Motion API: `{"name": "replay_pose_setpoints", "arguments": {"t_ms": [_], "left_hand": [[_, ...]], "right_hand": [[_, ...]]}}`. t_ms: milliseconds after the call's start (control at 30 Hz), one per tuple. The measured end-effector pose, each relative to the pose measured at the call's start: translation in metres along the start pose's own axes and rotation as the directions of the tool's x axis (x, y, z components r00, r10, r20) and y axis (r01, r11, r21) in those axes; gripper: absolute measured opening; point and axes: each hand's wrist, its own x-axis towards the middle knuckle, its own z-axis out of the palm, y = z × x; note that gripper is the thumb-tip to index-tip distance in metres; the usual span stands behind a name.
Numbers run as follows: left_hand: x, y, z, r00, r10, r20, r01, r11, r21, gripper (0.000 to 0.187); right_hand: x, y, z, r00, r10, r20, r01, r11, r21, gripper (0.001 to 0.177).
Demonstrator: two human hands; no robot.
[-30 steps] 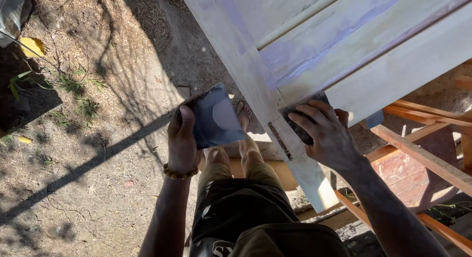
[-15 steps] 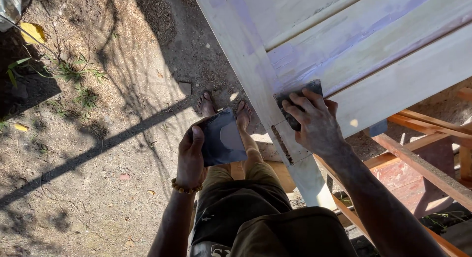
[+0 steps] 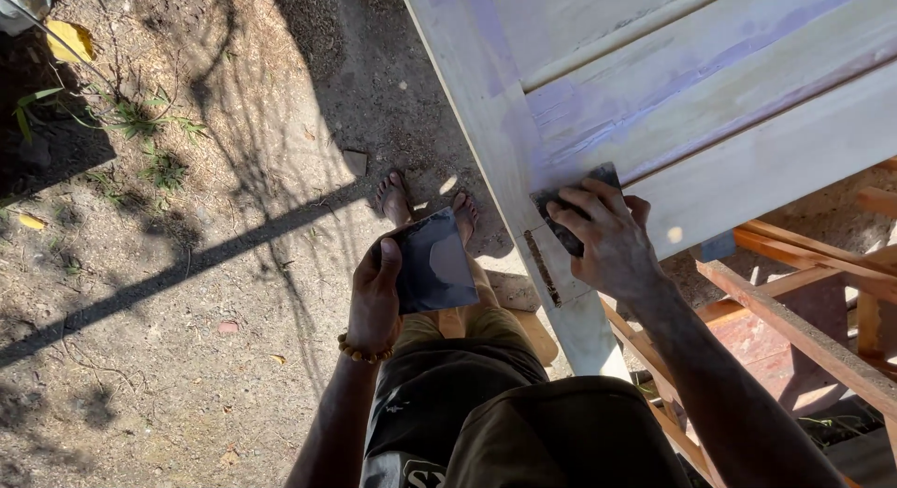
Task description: Applying wood filler or putty to the seams of a wooden furniture panel using a scraper tool.
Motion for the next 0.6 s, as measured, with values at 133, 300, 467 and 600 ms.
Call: {"name": "replay_pose_setpoints", "arguments": {"t_ms": [133, 300, 467, 600], "left_hand": [[-0.011, 0.008, 0.006, 1.0, -0.02, 0.006, 0.02, 1.0, 0.02, 0.056], [-0.009, -0.003, 0.026, 0.998, 0.041, 0.045, -0.038, 0.997, -0.071, 0.053], [-0.023, -0.056, 0.081, 0.977, -0.205, 0.067, 0.215, 0.906, -0.366, 0.046], [-0.025, -0.123, 0.096, 0.903, -0.386, 0.19, 0.427, 0.747, -0.511, 0.047]], "right_hand": [[-0.012, -0.004, -0.005, 1.0, -0.003, 0.023, 0.003, 1.0, -0.013, 0.075], [-0.034, -0.006, -0.047, 0.996, -0.025, -0.081, 0.044, 0.969, 0.245, 0.063], [-0.09, -0.048, -0.032, 0.978, 0.009, -0.206, 0.126, 0.766, 0.631, 0.057], [-0.115, -0.05, 0.019, 0.915, 0.001, -0.403, 0.25, 0.783, 0.57, 0.046]]}}
